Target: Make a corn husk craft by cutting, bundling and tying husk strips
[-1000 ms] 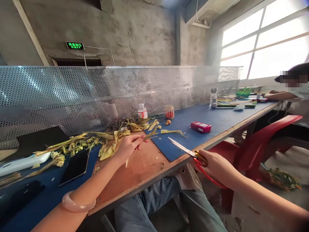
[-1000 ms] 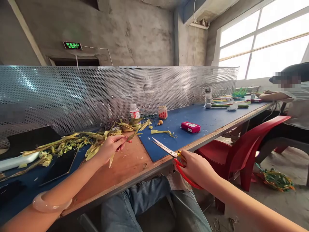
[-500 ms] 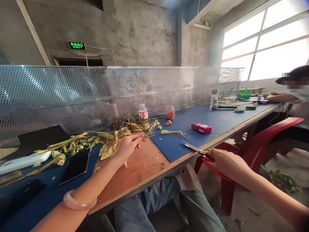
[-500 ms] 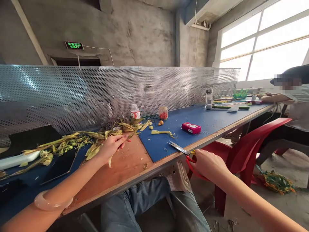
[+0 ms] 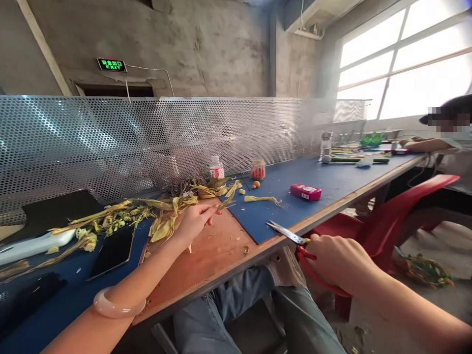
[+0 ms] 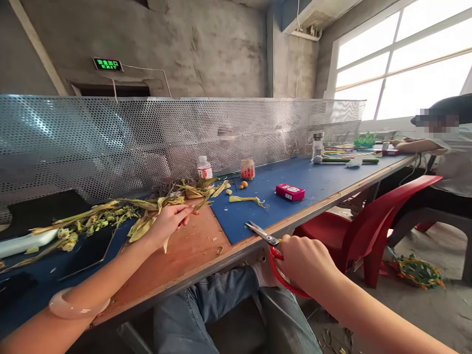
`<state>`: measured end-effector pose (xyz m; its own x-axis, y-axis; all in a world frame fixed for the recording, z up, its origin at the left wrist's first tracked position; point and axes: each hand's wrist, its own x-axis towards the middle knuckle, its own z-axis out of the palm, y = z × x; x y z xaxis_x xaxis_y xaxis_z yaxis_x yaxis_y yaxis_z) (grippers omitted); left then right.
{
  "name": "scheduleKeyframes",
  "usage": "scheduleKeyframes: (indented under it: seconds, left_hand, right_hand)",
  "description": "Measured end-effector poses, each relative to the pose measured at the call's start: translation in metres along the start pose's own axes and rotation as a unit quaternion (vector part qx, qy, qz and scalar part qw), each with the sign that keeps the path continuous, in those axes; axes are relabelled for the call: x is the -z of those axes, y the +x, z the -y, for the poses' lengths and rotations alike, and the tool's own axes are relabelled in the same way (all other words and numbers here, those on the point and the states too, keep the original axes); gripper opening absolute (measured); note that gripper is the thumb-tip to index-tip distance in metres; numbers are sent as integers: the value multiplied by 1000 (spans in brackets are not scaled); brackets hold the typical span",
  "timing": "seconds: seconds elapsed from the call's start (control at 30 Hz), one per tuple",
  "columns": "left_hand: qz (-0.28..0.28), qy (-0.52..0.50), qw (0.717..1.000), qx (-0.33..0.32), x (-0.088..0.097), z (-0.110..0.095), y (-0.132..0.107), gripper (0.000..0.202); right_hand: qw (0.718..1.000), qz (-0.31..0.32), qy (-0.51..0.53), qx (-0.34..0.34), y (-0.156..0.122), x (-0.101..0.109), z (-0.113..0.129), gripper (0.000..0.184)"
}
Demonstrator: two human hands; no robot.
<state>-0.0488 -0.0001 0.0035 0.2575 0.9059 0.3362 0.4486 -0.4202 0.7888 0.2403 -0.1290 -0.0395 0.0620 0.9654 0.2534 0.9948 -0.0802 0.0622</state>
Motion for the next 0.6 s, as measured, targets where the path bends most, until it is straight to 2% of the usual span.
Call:
scheduleKeyframes:
  seconds: [0.17, 0.43, 0.6]
  left_hand:
    - [-6, -1, 1000, -2, -1, -2, -1, 41]
    - [-11, 0, 1000, -3, 2, -1, 0, 41]
    - [-23, 1, 1000, -10, 7, 2, 2, 43]
  right_hand:
    - [999, 8, 1, 37, -14, 7, 30, 21]
    - [987, 58, 52, 140, -41, 27, 98, 15]
    - [957, 123, 83, 249, -50, 38, 147, 24]
